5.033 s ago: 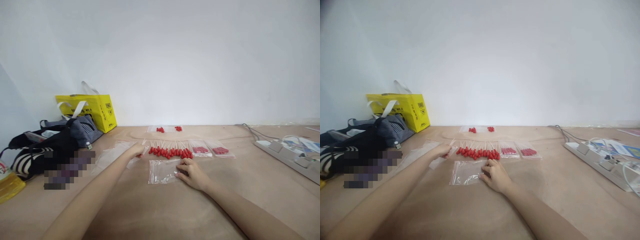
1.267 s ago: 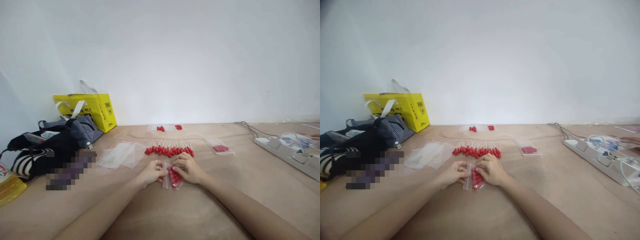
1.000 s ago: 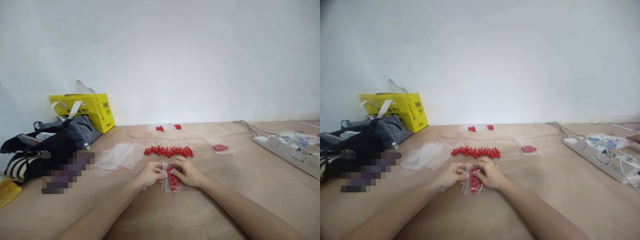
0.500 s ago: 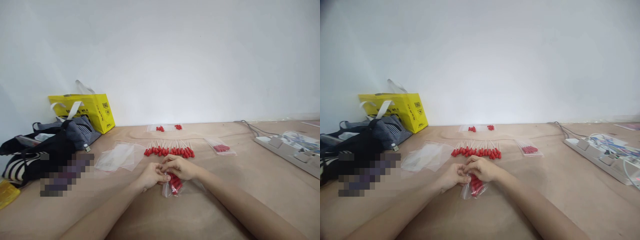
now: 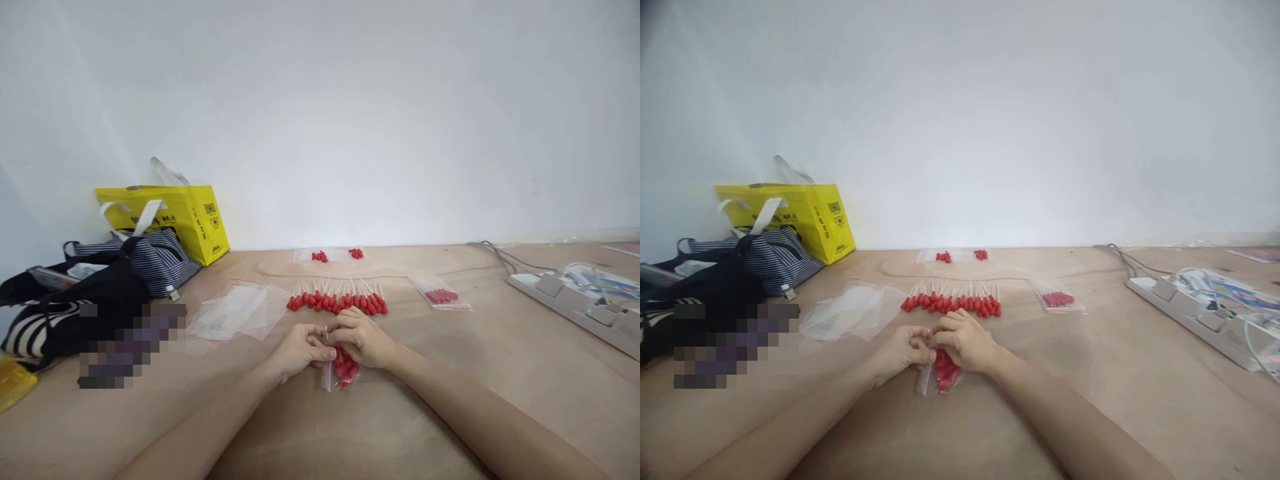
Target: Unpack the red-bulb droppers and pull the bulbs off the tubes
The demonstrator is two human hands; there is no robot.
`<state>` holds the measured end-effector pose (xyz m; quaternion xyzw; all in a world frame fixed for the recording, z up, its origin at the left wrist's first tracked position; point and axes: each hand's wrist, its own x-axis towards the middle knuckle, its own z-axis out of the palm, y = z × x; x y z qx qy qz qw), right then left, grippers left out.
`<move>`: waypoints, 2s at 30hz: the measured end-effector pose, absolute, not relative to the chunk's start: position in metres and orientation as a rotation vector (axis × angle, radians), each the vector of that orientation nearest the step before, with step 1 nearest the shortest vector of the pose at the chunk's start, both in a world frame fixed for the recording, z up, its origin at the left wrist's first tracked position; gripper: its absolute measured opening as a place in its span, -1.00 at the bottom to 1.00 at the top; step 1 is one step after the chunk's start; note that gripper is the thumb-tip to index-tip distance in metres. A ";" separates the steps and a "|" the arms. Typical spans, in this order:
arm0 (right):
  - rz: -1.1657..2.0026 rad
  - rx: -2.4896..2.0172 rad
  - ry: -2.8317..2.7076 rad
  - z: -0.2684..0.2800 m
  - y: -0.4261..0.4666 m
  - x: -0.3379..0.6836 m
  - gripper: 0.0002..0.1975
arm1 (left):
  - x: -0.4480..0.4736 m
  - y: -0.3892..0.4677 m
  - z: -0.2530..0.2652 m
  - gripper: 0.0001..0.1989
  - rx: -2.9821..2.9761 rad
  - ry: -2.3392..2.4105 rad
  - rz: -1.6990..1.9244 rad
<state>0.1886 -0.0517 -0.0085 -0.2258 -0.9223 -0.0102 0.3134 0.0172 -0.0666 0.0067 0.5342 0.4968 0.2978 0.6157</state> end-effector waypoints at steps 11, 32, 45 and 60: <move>-0.003 -0.723 -2.286 -0.011 -0.058 0.191 -0.80 | 0.008 -0.065 0.005 -0.60 1.032 0.991 0.709; 0.313 -0.590 -2.467 0.002 -0.054 0.191 -0.87 | 0.010 -0.068 0.009 -0.66 1.178 1.040 0.639; -0.084 -0.548 -2.508 -0.009 -0.055 0.182 -0.80 | 0.012 -0.068 0.005 -0.64 1.170 1.101 0.712; 0.192 -0.568 -2.375 0.005 -0.066 0.194 -0.84 | 0.005 -0.065 0.000 -0.70 1.346 1.235 0.848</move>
